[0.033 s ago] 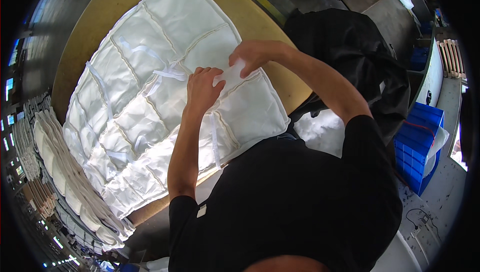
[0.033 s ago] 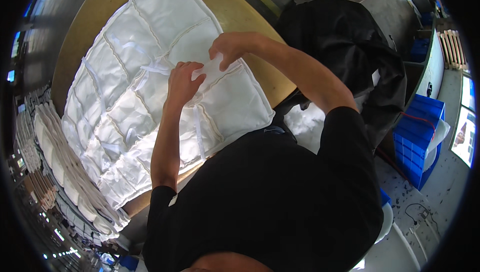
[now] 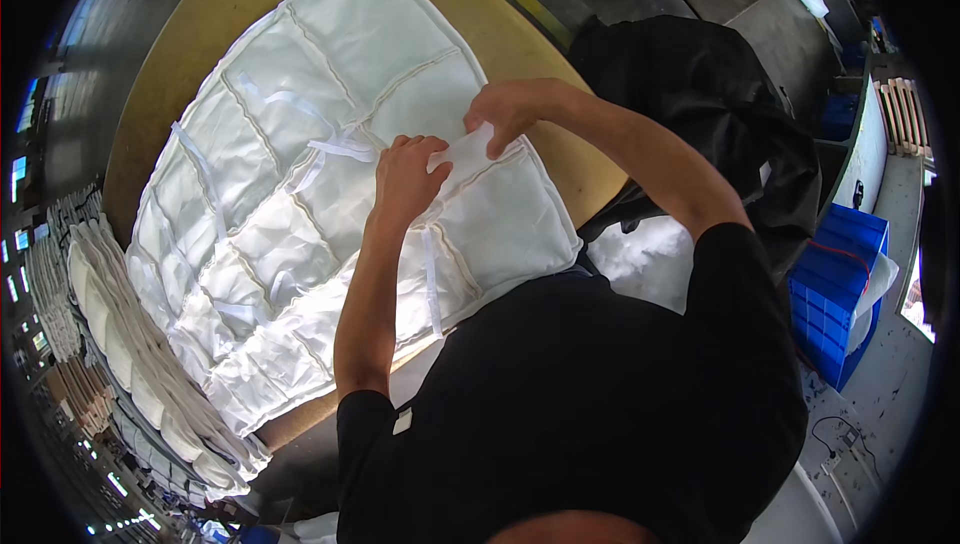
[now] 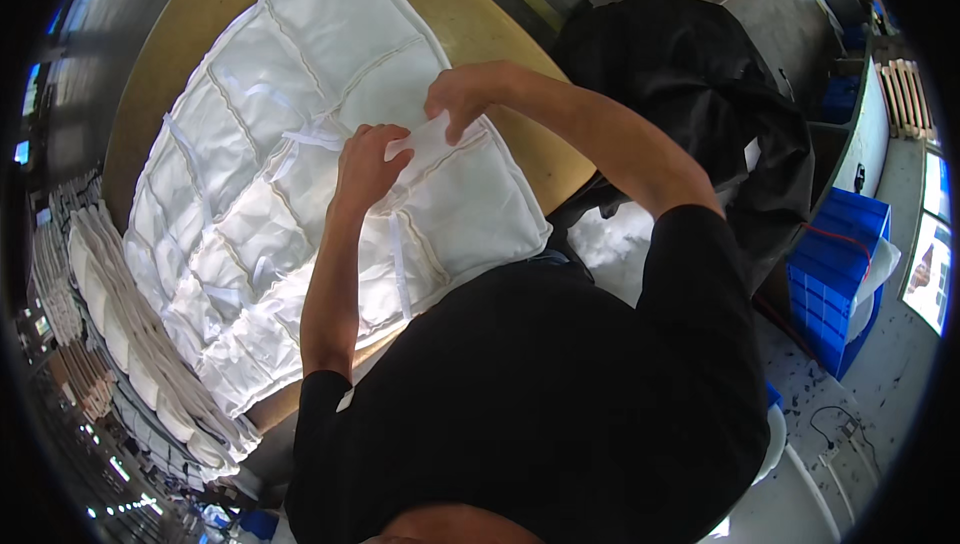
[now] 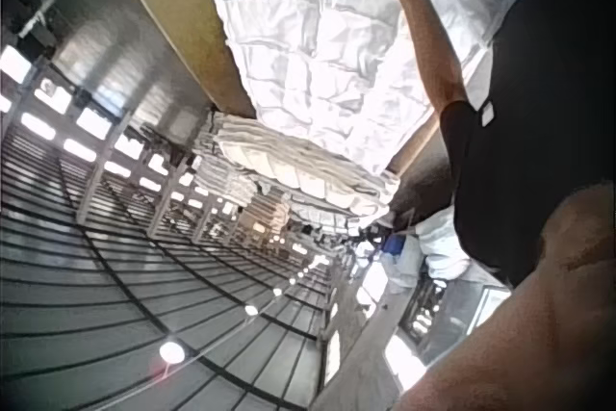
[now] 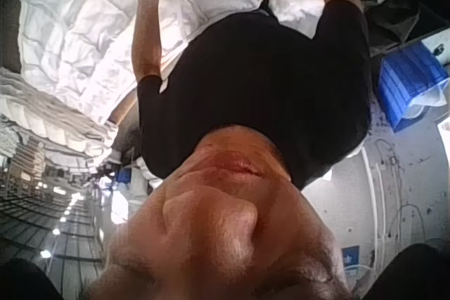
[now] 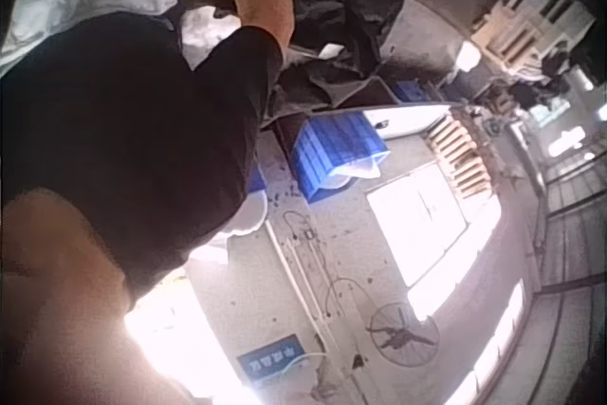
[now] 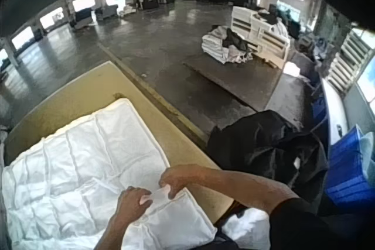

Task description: Stuffing white fiber material into the pockets of a white quilted fabric panel.

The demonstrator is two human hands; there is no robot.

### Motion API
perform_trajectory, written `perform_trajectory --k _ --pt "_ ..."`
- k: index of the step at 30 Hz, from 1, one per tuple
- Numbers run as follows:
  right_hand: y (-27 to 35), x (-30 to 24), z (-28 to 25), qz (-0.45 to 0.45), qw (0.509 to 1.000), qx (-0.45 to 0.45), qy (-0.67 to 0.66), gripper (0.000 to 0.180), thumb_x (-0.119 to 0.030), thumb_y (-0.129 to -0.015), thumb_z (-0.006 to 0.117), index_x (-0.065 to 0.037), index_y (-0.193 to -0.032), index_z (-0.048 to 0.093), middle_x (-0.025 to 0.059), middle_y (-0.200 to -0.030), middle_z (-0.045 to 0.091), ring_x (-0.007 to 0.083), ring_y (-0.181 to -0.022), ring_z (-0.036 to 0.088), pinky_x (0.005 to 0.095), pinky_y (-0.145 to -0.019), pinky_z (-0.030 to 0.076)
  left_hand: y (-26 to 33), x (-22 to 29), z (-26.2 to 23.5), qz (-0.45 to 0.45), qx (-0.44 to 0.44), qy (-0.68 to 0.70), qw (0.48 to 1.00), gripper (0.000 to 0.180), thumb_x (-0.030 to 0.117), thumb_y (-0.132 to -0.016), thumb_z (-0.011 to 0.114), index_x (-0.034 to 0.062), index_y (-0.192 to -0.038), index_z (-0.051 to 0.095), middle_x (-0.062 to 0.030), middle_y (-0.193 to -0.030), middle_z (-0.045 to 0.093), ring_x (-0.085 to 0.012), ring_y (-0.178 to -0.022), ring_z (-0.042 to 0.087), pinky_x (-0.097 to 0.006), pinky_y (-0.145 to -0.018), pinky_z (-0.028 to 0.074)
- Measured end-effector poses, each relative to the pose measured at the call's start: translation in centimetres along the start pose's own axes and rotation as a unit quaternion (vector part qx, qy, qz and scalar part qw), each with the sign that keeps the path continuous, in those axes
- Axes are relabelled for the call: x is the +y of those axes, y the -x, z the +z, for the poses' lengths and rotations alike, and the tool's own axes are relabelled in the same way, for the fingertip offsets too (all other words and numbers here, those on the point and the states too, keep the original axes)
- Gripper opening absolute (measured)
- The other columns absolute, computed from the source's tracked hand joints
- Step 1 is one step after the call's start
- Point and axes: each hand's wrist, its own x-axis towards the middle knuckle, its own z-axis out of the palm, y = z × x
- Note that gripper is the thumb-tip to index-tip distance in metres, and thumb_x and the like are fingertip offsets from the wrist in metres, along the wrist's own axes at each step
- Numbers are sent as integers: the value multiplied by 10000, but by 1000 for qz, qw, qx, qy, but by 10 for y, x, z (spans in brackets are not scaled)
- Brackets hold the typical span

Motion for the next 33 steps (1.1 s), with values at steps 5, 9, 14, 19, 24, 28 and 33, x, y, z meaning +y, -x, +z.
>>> perform_trajectory --k 5,9,14,19,24,28,33 --pt "-24 -15 -23 110 974 -178 84 444 -260 -708 793 -56 -1097 725 145 -885 713 274 -664 689 402 -634 556 -6 -15 -12 -35 -83 89 992 207 176 -839 712 72 -1017 729 -133 -966 714 -330 -966 638 -438 -838 505" --pt "-23 -17 -19 -10 972 -210 -108 359 -264 -707 789 -16 -956 720 152 -738 686 264 -616 685 379 -563 548 -18 -24 -18 -60 -141 102 983 194 179 -854 703 73 -1014 728 -154 -963 714 -344 -940 649 -445 -827 514" --pt "-22 -2 -20 150 945 -288 -45 355 -246 -732 778 13 -967 717 159 -751 679 266 -627 693 377 -568 551 -31 -24 -28 -55 -185 128 973 235 188 -842 714 55 -1036 714 -165 -959 708 -343 -937 664 -440 -827 516" --pt "-33 -4 -35 143 937 -317 -42 271 -259 -746 735 -9 -853 727 135 -683 693 245 -592 703 372 -594 555 -59 -29 -25 61 -301 165 937 269 199 -859 691 17 -1058 698 -145 -881 708 -319 -825 687 -421 -753 539" --pt "-25 -11 -42 133 948 -273 -93 271 -251 -769 732 1 -867 720 138 -688 684 251 -602 703 375 -589 547 -88 -40 -17 -57 -558 121 819 289 210 -901 631 -24 -1061 687 -100 -793 668 -191 -610 630 -335 -546 534" --pt "-18 -17 -31 49 939 -234 -247 283 -256 -799 727 6 -906 723 150 -722 682 262 -595 692 374 -580 535 -89 -34 -22 -84 -555 150 814 301 220 -901 631 -23 -1066 692 -106 -801 674 -203 -617 634 -337 -567 546" --pt "-22 -9 -27 125 944 -277 -126 305 -282 -841 701 12 -920 722 151 -752 683 266 -598 692 388 -596 538 -93 -27 -35 -90 -556 120 817 311 243 -916 632 -9 -1089 690 -87 -870 686 -190 -700 646 -322 -578 563"
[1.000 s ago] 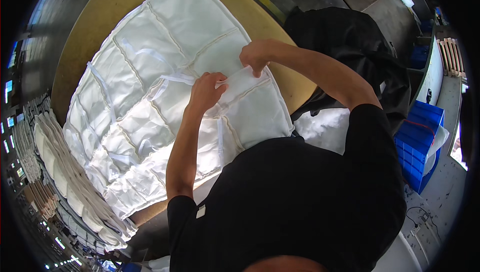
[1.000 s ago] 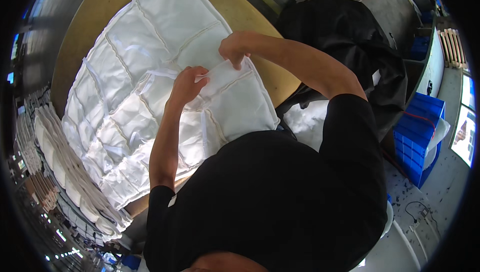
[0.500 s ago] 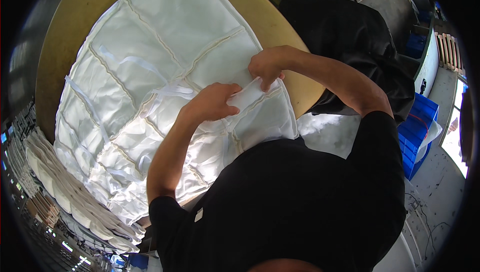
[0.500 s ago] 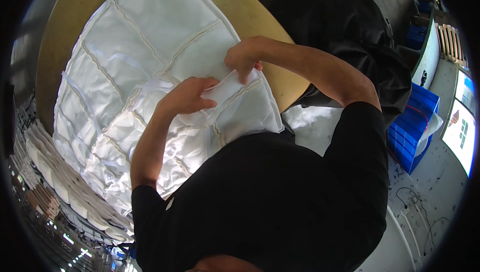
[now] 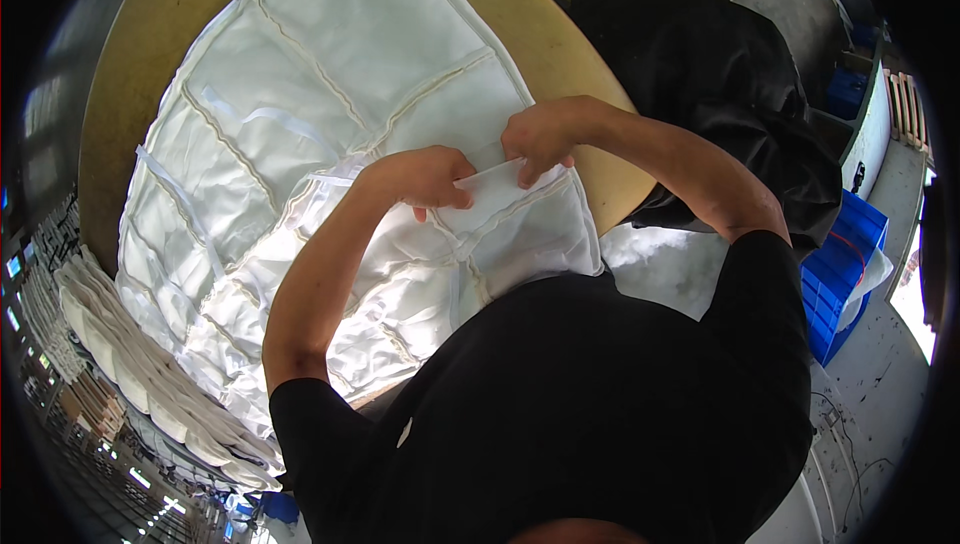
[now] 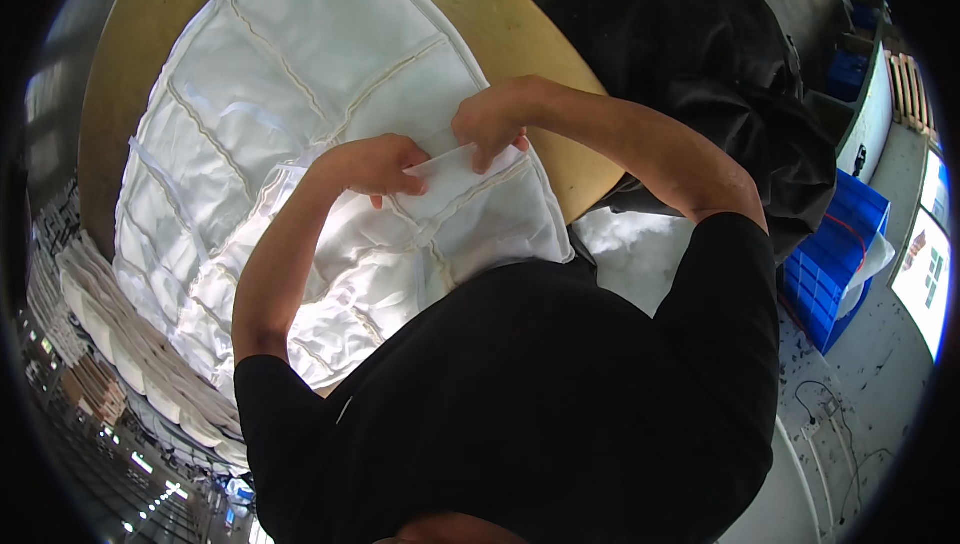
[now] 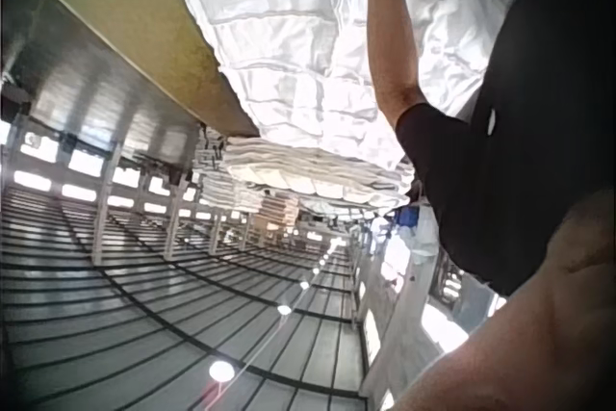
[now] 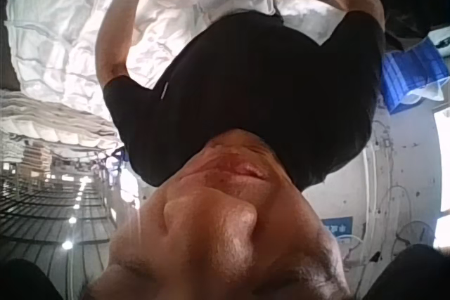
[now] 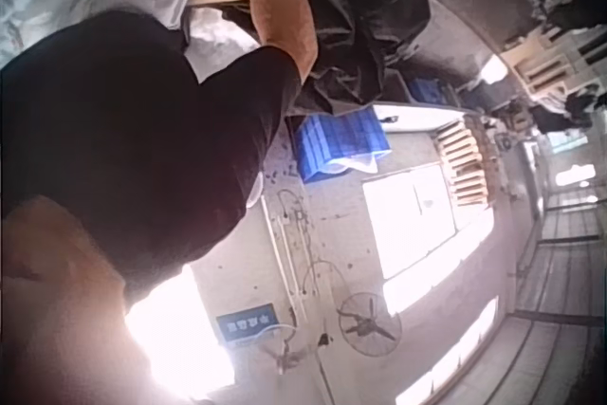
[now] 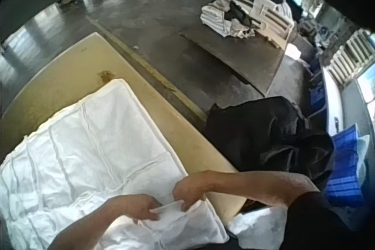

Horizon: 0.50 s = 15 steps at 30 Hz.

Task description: Stuffing white fiber material into the pockets of a white quilted fabric panel.

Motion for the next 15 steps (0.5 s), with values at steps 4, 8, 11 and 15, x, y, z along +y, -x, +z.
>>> perform_trajectory --k 4,8,11,15 --pt "-8 4 -7 34 999 -21 29 326 -301 -884 668 20 -906 722 154 -758 682 271 -599 692 406 -609 542 -6 -1 0 78 -34 56 995 326 286 -940 613 2 -1081 688 -76 -884 678 -180 -728 642 -320 -575 564" --pt "-3 3 -3 65 997 -1 42 330 -293 -898 658 31 -900 720 161 -758 679 271 -592 687 400 -610 541 -20 -5 6 -41 -71 -10 997 361 347 -963 585 20 -1074 688 -58 -854 650 -169 -728 629 -329 -573 562" --pt "19 3 4 39 998 56 13 321 -274 -893 669 34 -966 722 149 -784 689 268 -594 684 392 -609 540 -17 -7 14 -30 -24 11 999 359 348 -971 587 23 -1081 689 -51 -843 638 -161 -735 625 -327 -580 559" --pt "51 0 15 -107 927 309 -186 369 -265 -886 693 -4 -1147 692 119 -951 715 259 -752 696 405 -673 543 22 -5 38 101 204 83 970 280 215 -973 580 6 -1117 696 -87 -971 703 -193 -828 672 -325 -652 565"
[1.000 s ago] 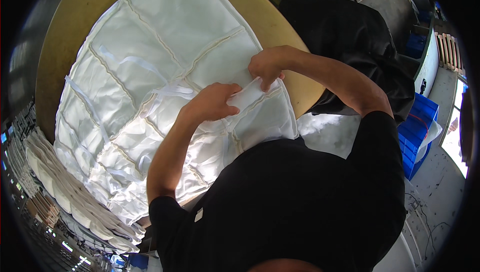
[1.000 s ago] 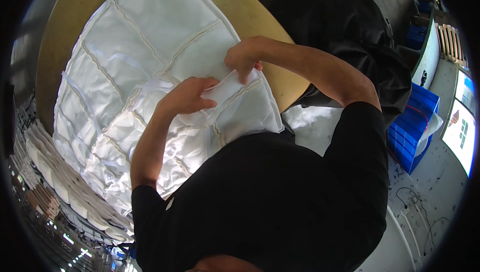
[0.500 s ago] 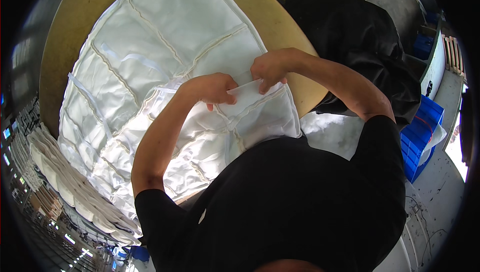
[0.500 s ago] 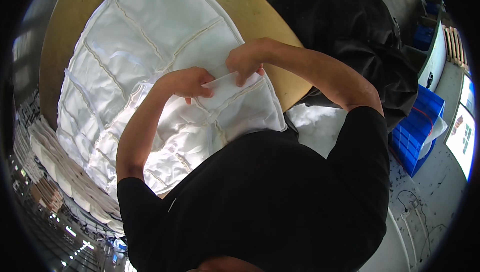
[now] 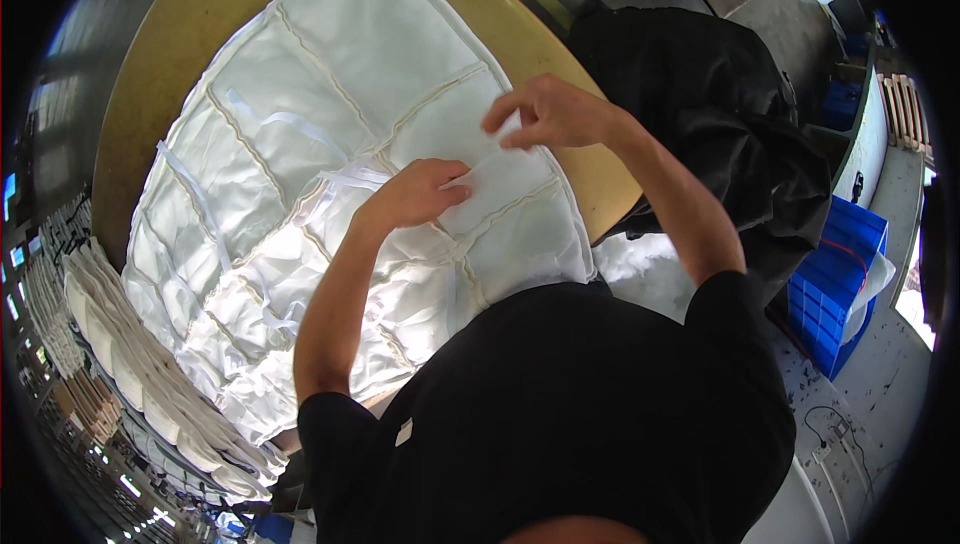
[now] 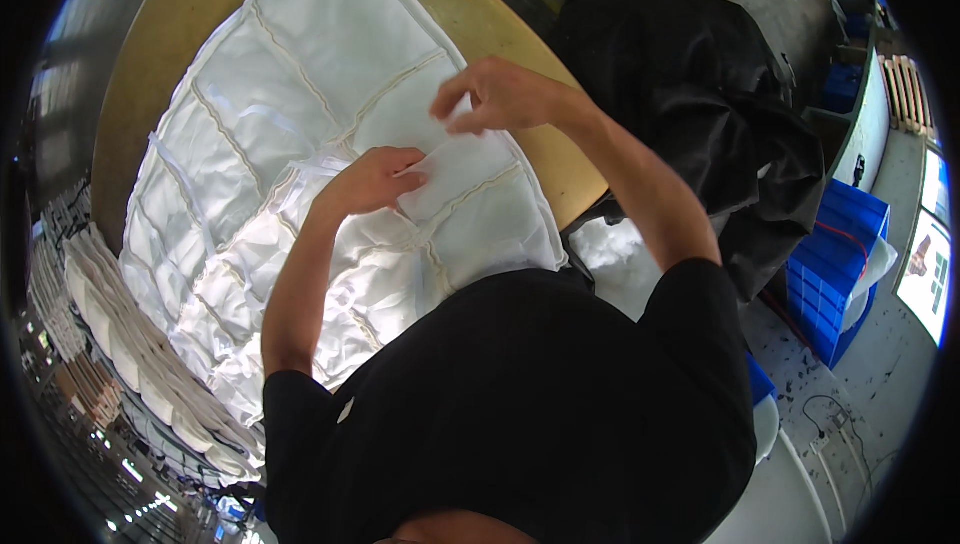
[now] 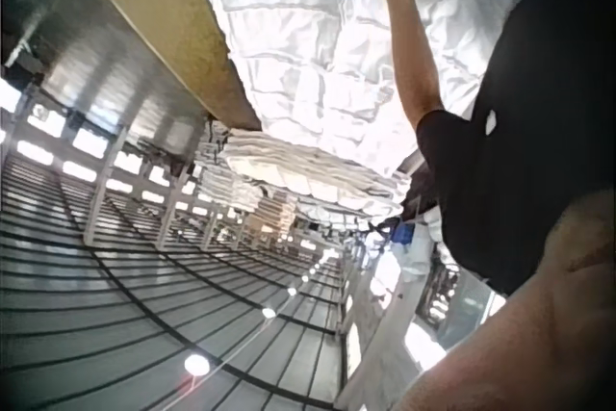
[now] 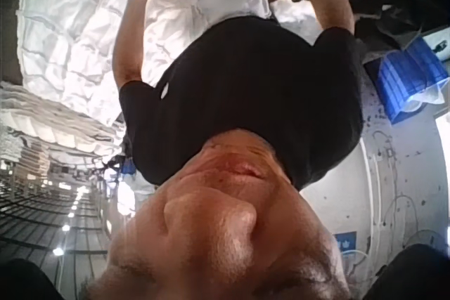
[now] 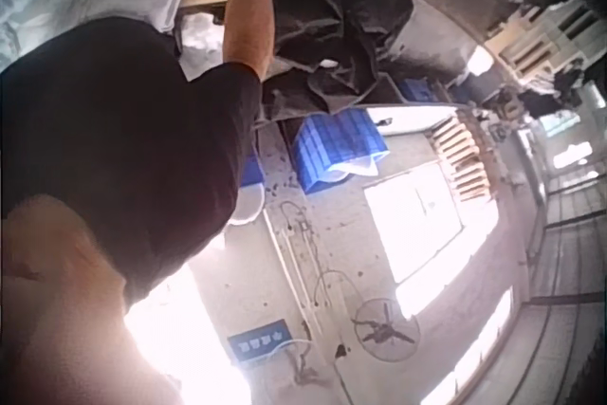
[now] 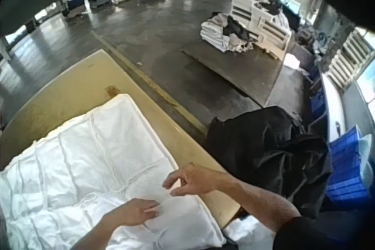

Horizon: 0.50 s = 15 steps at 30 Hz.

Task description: Stuffing white fiber material into the pockets of a white quilted fabric panel.

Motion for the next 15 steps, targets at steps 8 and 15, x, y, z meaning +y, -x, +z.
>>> perform_trajectory --k 8,15 --pt "-40 31 124 -33 886 248 390 777 -574 -923 570 -146 -1541 373 94 -1639 267 376 -1522 170 628 -1188 178 12 1 16 187 486 46 853 349 174 -1012 582 17 -1322 609 -158 -1308 634 -256 -1215 592 -386 -983 479" --pt "-6 62 134 -119 881 276 365 660 -418 -934 618 -106 -1490 449 91 -1616 317 329 -1517 213 558 -1208 201 -44 -54 71 100 438 -333 829 630 379 -990 563 100 -1528 392 -180 -1641 232 -423 -1512 189 -655 -1168 162"
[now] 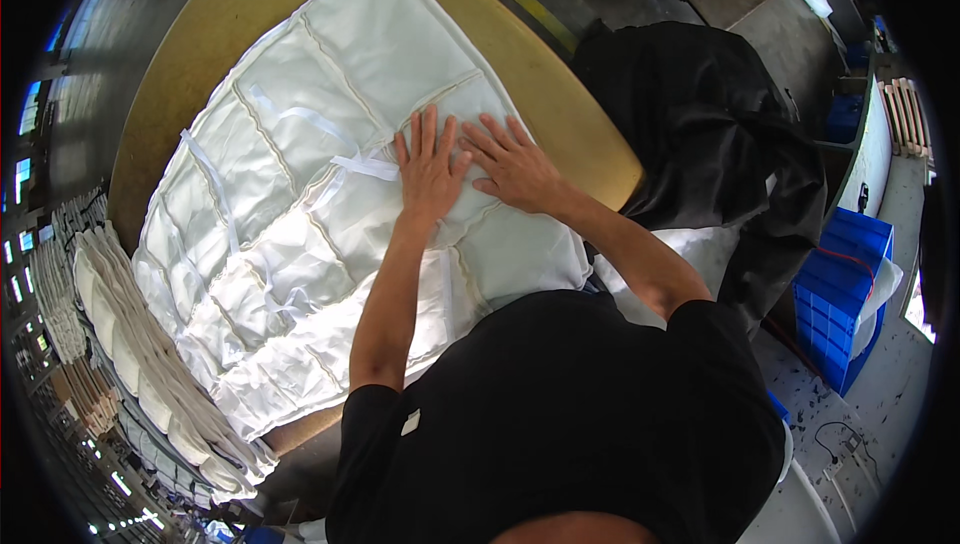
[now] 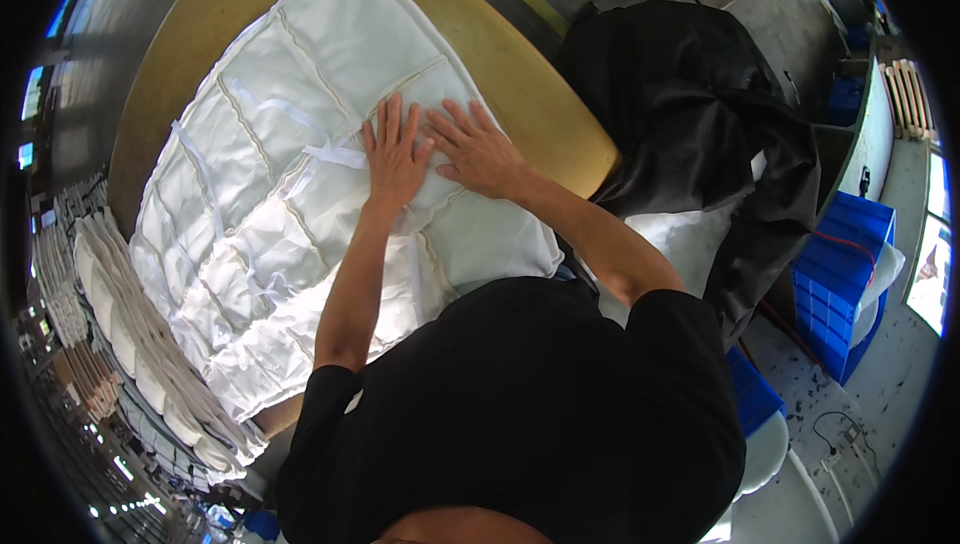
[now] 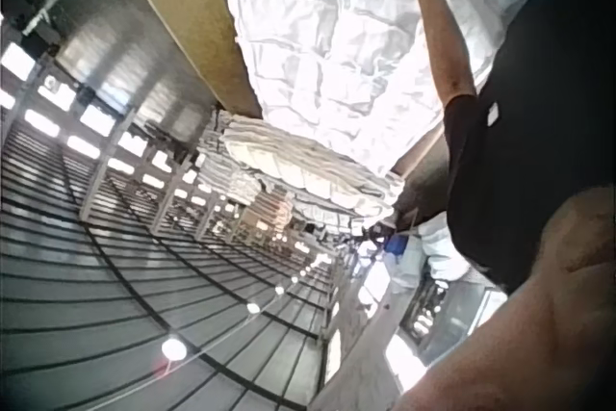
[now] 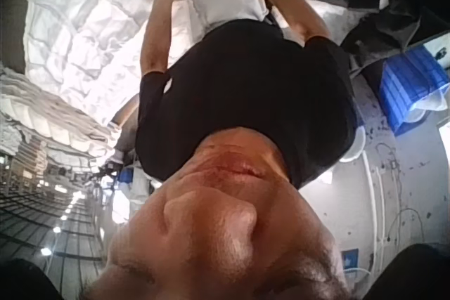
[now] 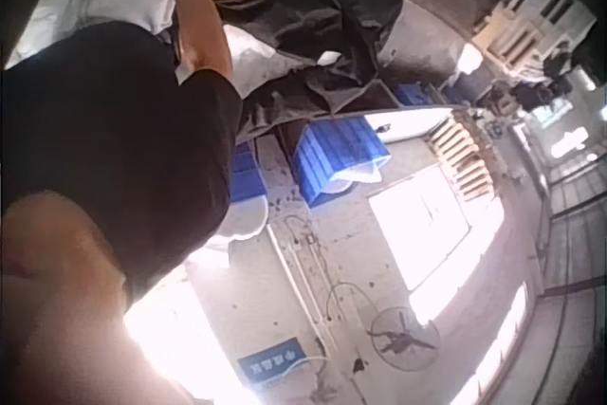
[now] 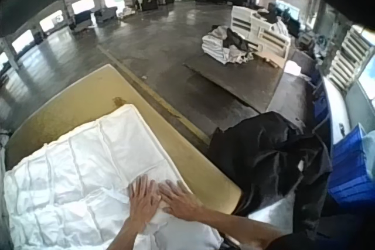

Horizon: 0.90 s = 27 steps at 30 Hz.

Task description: Stuffing white fiber material into the pockets of a white quilted fabric panel.

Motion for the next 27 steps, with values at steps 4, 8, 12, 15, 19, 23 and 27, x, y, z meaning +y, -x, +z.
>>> perform_trajectory --k 4,8,12,15,19,23,27 --pt "51 0 -22 -6 994 -1 -105 660 -299 -942 641 -72 -1515 406 138 -1613 313 345 -1487 288 510 -1205 244 7 14 -4 -3 94 -21 995 672 461 -964 560 98 -1512 417 -188 -1643 221 -421 -1515 183 -666 -1176 110" --pt "108 -11 -32 228 917 102 -311 648 -206 -918 673 -15 -1480 412 232 -1533 401 406 -1427 377 466 -1173 319 18 61 10 26 45 -13 999 680 444 -952 590 88 -1506 421 -198 -1640 220 -418 -1515 181 -679 -1172 98" --pt "130 -22 -44 323 871 206 -308 704 -188 -925 662 38 -1506 336 277 -1521 396 415 -1431 374 457 -1168 329 20 70 15 16 14 -38 999 683 393 -936 627 87 -1507 413 -197 -1647 192 -424 -1514 177 -685 -1158 131" --pt "129 -22 -64 234 918 288 -139 730 -177 -923 658 52 -1518 302 290 -1517 393 407 -1443 365 465 -1169 329 26 79 14 34 18 -62 997 649 396 -939 619 96 -1487 444 -194 -1640 207 -409 -1515 186 -674 -1170 121" --pt "112 -20 -81 116 931 331 -105 666 -156 -929 639 40 -1500 358 286 -1509 406 404 -1448 362 472 -1176 321 47 105 15 64 6 -18 998 563 334 -945 613 92 -1441 497 -193 -1624 244 -378 -1515 210 -635 -1191 135" --pt "72 -28 -62 -41 969 147 -194 451 -106 -941 585 92 -1340 517 282 -1438 480 406 -1405 414 481 -1176 328 73 94 8 -66 133 72 986 471 178 -934 598 67 -1387 533 -188 -1556 378 -368 -1486 294 -579 -1200 187" --pt "14 -39 -21 -125 987 66 -78 434 -184 -959 563 108 -1279 544 270 -1391 520 398 -1366 453 469 -1153 361 102 76 12 -131 125 104 978 505 125 -937 563 45 -1431 493 -191 -1553 389 -366 -1477 312 -542 -1196 224"
